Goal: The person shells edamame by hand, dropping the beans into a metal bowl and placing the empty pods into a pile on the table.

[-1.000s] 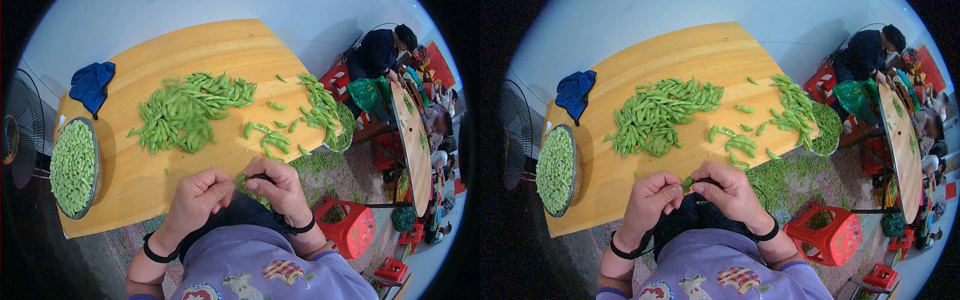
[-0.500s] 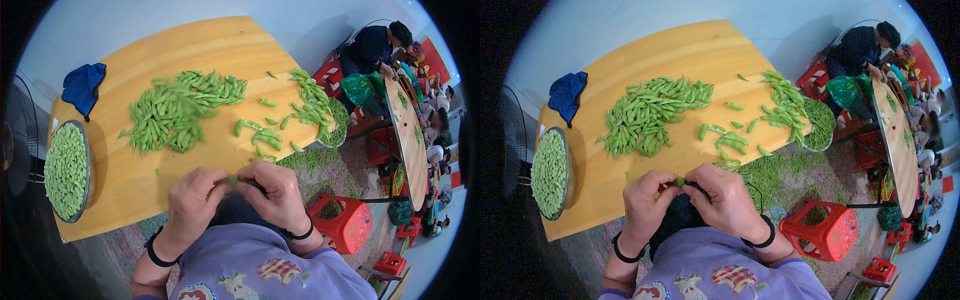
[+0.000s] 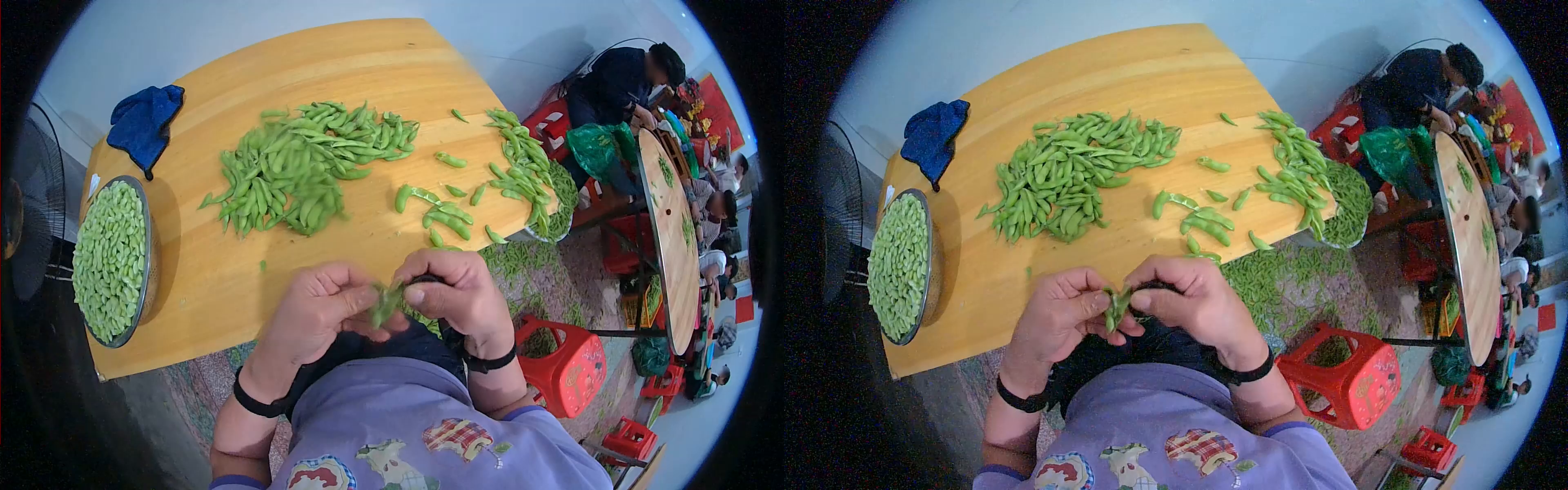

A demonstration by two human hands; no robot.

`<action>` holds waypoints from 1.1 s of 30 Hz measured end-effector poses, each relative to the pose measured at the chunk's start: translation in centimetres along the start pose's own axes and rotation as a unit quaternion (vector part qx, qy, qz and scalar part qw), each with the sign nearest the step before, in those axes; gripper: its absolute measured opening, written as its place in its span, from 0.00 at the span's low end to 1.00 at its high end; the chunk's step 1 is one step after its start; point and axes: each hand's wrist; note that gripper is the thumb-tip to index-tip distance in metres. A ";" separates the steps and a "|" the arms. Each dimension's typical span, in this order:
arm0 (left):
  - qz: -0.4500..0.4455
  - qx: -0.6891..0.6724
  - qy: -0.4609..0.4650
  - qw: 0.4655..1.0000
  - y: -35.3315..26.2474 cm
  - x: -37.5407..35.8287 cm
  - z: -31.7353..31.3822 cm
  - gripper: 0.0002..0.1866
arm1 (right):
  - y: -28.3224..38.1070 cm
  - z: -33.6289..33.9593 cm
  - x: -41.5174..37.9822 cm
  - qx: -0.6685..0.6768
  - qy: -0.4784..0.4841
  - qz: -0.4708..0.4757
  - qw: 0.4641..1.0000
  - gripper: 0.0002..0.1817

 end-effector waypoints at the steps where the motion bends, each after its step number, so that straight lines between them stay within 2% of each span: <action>1: 0.013 -0.027 0.004 1.000 0.3 0.1 -0.2 0.08 | -0.6 0.2 0.1 0.049 -0.013 -0.067 0.996 0.04; 2: 0.025 -0.054 0.007 0.998 0.5 0.1 -0.3 0.08 | -0.9 0.3 0.3 0.097 -0.025 -0.133 0.986 0.05; 3: 0.024 -0.054 0.008 0.998 0.4 0.0 -0.5 0.08 | -0.7 0.1 0.3 0.096 -0.025 -0.132 0.986 0.05; 5: 0.063 -0.131 0.009 0.989 0.6 -0.4 -0.8 0.07 | -0.5 -0.8 0.0 0.002 -0.059 -0.082 0.995 0.05; 6: 0.067 -0.135 0.007 0.989 1.3 -0.3 -0.9 0.07 | -1.6 -1.1 0.1 -0.011 -0.084 -0.029 0.996 0.06; 7: 0.057 -0.174 -0.028 0.983 2.2 0.1 -0.8 0.06 | -1.7 -1.1 -0.1 -0.011 -0.082 -0.031 0.996 0.06; 9: 0.042 -0.212 -0.066 0.974 2.9 0.4 -0.6 0.04 | -1.1 -1.3 -0.4 -0.220 -0.099 0.125 0.962 0.07; 11: 0.085 -0.229 -0.060 0.968 3.3 0.3 -0.5 0.04 | -0.8 -1.6 -1.0 -0.239 -0.102 0.165 0.951 0.08; 13: 0.086 -0.245 -0.038 0.965 3.9 0.4 -0.5 0.04 | -0.6 -1.7 -1.4 -0.285 -0.100 0.212 0.930 0.08; 15: -0.006 -0.168 -0.090 0.982 4.0 0.2 -1.1 0.03 | -0.5 -2.0 -1.7 -0.260 -0.092 0.211 0.938 0.08; 16: -0.003 -0.168 -0.090 0.982 4.0 0.2 -1.1 0.03 | -0.5 -2.1 -1.7 -0.267 -0.089 0.214 0.936 0.08; 18: -0.092 -0.018 -0.156 0.983 4.0 0.4 -1.1 0.05 | -0.7 -2.3 -1.8 -0.276 -0.087 0.208 0.934 0.08; 21: -0.087 0.001 -0.145 0.986 3.2 1.0 -0.3 0.06 | -1.0 -2.6 -1.3 -0.269 -0.067 0.222 0.935 0.07; 22: -0.119 0.060 -0.164 0.977 2.8 0.7 -0.7 0.06 | -0.9 -2.6 -1.2 -0.268 -0.076 0.219 0.935 0.07; 25: -0.127 0.142 -0.169 0.967 2.6 0.3 -1.0 0.07 | -1.0 -2.3 -1.4 -0.268 -0.088 0.204 0.938 0.07; 26: -0.126 0.143 -0.169 0.967 2.6 0.1 -0.9 0.07 | -1.2 -2.2 -1.6 -0.248 -0.087 0.210 0.942 0.07; 28: -0.038 0.056 -0.134 0.989 2.3 0.0 -0.7 0.09 | -1.1 -1.8 -1.7 -0.227 -0.090 0.216 0.945 0.07; 32: -0.029 0.029 -0.108 0.993 2.6 0.2 -0.8 0.07 | 0.3 0.9 -2.8 -0.293 -0.138 0.203 0.924 0.07; 33: -0.032 0.087 -0.123 0.988 2.6 0.0 -0.6 0.06 | 0.8 2.0 -3.3 -0.319 -0.145 0.195 0.916 0.07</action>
Point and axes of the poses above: each hand's wrist, its own x-axis towards the middle knuckle, its own z-axis out of the back of the hand, y = z × x, and after that the axes turned 11 degrees about -y, right-handed
